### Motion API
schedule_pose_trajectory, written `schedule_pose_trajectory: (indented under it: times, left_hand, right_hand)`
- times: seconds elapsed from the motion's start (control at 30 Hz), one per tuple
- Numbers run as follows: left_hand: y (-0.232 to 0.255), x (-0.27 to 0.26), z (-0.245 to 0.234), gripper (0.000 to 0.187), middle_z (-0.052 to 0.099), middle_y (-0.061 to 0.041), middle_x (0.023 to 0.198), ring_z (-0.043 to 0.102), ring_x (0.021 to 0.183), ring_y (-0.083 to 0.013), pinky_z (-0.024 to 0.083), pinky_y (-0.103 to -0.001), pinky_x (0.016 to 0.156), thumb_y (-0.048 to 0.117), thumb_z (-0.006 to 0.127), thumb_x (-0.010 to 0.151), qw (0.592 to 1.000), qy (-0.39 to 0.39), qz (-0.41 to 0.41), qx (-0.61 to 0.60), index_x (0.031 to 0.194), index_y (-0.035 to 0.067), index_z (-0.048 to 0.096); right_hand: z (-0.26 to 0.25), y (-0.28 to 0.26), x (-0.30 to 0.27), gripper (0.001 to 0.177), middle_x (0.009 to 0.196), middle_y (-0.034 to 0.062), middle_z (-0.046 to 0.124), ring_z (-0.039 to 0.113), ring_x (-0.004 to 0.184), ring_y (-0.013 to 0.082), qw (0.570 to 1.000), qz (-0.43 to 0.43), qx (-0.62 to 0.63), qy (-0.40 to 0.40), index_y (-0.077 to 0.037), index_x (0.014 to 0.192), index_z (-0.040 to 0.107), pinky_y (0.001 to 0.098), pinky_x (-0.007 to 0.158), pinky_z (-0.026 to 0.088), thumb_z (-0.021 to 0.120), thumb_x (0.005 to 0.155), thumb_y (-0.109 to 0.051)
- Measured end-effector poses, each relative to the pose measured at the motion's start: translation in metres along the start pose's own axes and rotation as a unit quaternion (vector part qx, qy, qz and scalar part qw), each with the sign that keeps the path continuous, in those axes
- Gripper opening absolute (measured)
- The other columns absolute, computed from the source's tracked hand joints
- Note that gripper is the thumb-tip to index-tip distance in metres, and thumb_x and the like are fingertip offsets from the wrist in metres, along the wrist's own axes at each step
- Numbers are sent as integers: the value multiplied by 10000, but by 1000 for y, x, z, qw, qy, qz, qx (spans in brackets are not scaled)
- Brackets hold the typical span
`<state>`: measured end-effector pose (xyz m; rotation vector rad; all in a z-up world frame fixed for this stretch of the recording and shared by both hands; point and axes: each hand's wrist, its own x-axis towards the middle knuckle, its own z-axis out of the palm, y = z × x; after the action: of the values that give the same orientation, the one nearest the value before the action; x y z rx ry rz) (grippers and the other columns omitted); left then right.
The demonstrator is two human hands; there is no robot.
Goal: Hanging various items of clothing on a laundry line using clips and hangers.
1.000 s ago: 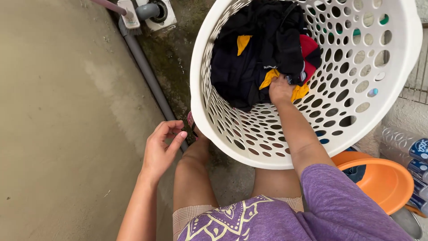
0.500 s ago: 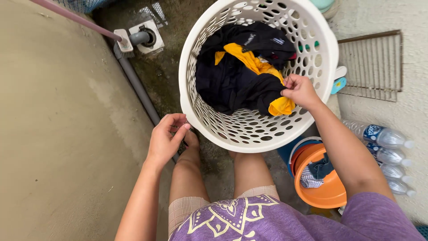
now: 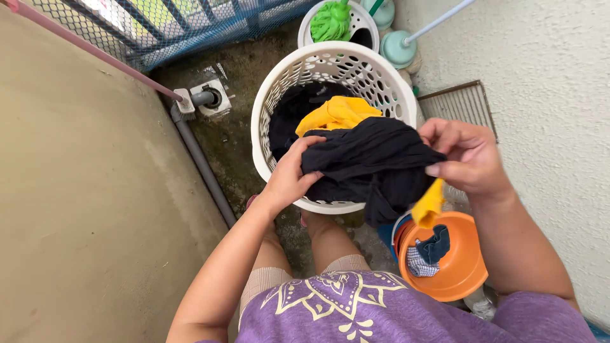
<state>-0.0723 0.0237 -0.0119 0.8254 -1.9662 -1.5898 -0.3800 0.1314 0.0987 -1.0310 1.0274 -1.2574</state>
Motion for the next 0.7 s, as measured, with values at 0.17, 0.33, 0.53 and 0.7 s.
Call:
schedule_pose_trajectory:
  times: [0.17, 0.33, 0.53, 0.7]
  left_hand:
    - [37, 8, -30, 408, 671, -169, 1252, 645, 1200, -363, 517, -397, 1012, 27, 707, 859, 995, 39, 69, 57, 1258, 47, 625]
    - [93, 27, -76, 260, 684, -199, 1108, 673, 1073, -411, 546, -382, 908, -1, 663, 900, 982, 115, 95, 118, 1159, 23, 652]
    - [171, 31, -118, 213, 688, -157, 1005, 682, 966, -305, 530, -322, 852, 8, 728, 949, 973, 151, 157, 79, 1079, -1, 560]
    - [188, 20, -155, 257, 707, -101, 887, 674, 808, -141, 524, -287, 753, 24, 791, 843, 972, 122, 116, 162, 1030, 10, 614]
  right_hand:
    - [-7, -29, 9, 199, 1126, 175, 686, 645, 982, 191, 993, -36, -109, 7, -11, 838, 563, 318, 935, 538, 742, 813, 72]
    - [-26, 17, 28, 193, 1100, 141, 647, 610, 981, 183, 923, 12, -378, 63, -11, 934, 610, 297, 877, 512, 782, 864, 38]
    - [-20, -2, 33, 124, 1006, 90, 722, 675, 931, 135, 969, -4, -212, 129, -20, 1014, 635, 294, 868, 551, 740, 953, 4]
    - [-32, -20, 35, 285, 1021, 72, 693, 708, 979, 176, 900, -33, -423, 100, 22, 1160, 654, 324, 886, 576, 685, 885, 90]
